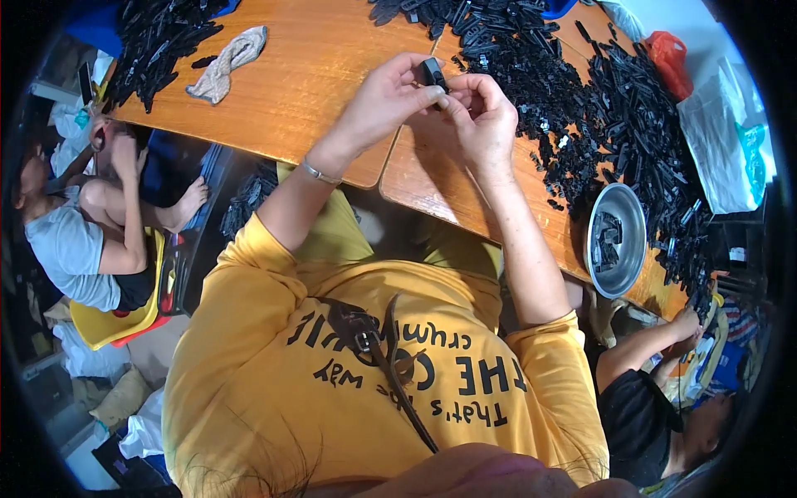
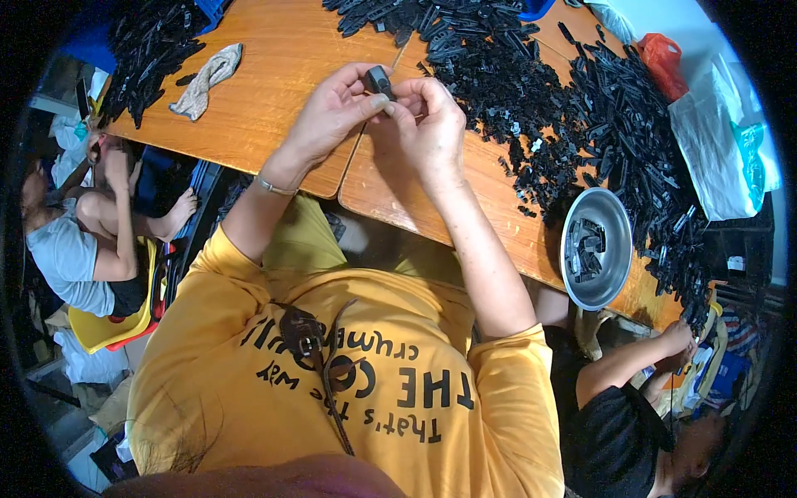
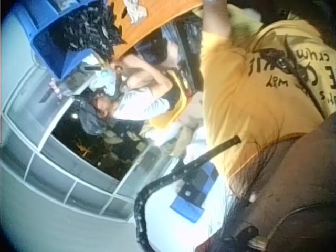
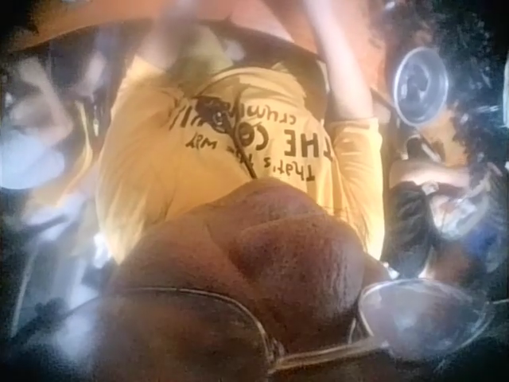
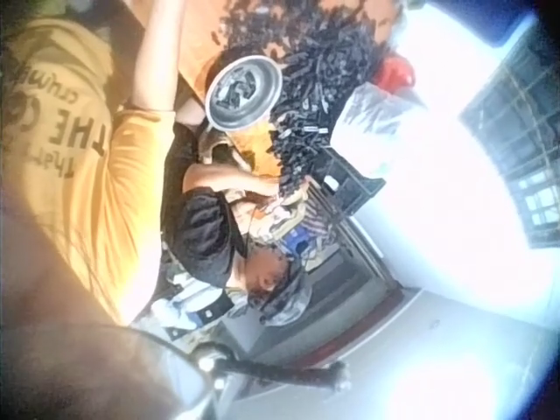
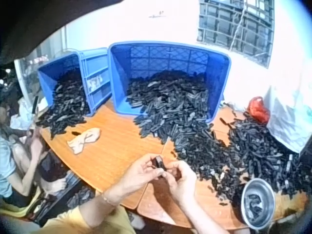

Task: The person assembles plastic components by hand, picking small plastic pieces from piles on the table, fitting them into larger plastic parts, and placing the assembled pieces aside.

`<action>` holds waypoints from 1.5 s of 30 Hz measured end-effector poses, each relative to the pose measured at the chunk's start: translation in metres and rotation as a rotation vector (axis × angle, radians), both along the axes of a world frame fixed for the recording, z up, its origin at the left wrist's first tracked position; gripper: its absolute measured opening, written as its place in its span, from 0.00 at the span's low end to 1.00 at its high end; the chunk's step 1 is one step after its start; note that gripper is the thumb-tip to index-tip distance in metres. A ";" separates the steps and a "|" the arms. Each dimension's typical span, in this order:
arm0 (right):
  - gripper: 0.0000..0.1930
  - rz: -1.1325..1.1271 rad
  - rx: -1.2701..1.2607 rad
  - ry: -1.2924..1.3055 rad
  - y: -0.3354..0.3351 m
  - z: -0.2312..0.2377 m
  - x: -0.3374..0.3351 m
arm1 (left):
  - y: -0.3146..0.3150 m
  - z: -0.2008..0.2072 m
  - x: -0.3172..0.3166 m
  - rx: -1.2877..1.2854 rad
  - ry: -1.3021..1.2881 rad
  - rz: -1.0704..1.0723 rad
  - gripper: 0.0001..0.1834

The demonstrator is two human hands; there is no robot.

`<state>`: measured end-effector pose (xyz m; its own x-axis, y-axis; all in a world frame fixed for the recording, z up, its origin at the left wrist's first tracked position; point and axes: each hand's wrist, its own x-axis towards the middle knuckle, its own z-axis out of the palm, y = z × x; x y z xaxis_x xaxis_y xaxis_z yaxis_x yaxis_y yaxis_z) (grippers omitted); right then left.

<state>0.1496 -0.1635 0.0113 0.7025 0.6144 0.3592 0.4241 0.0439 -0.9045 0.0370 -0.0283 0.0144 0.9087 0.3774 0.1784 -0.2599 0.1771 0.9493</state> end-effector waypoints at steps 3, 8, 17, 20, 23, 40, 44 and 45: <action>0.13 0.022 -0.061 0.041 -0.002 -0.006 0.002 | -0.006 0.001 0.000 0.044 -0.025 0.035 0.20; 0.17 0.104 -0.075 -0.047 0.006 -0.013 -0.020 | -0.001 -0.001 -0.022 0.132 0.105 0.111 0.18; 0.12 0.288 -0.392 -0.238 -0.015 -0.013 0.015 | 0.080 0.047 -0.202 0.938 0.854 -0.025 0.15; 0.07 -0.046 -0.398 -0.640 -0.027 -0.008 0.070 | 0.081 0.058 -0.208 1.360 0.661 0.173 0.14; 0.07 -0.104 -0.467 -0.728 -0.020 -0.002 0.093 | 0.069 0.049 -0.125 0.915 0.524 0.192 0.15; 0.13 0.076 -0.710 -0.967 0.000 -0.014 0.114 | 0.042 -0.032 0.181 1.196 0.313 0.382 0.12; 0.11 0.151 -0.637 -0.955 -0.002 -0.021 0.114 | 0.054 -0.042 0.171 0.925 0.308 0.290 0.08; 0.10 0.161 -0.614 -0.919 0.000 -0.019 0.111 | 0.059 -0.046 0.165 0.926 0.312 0.302 0.08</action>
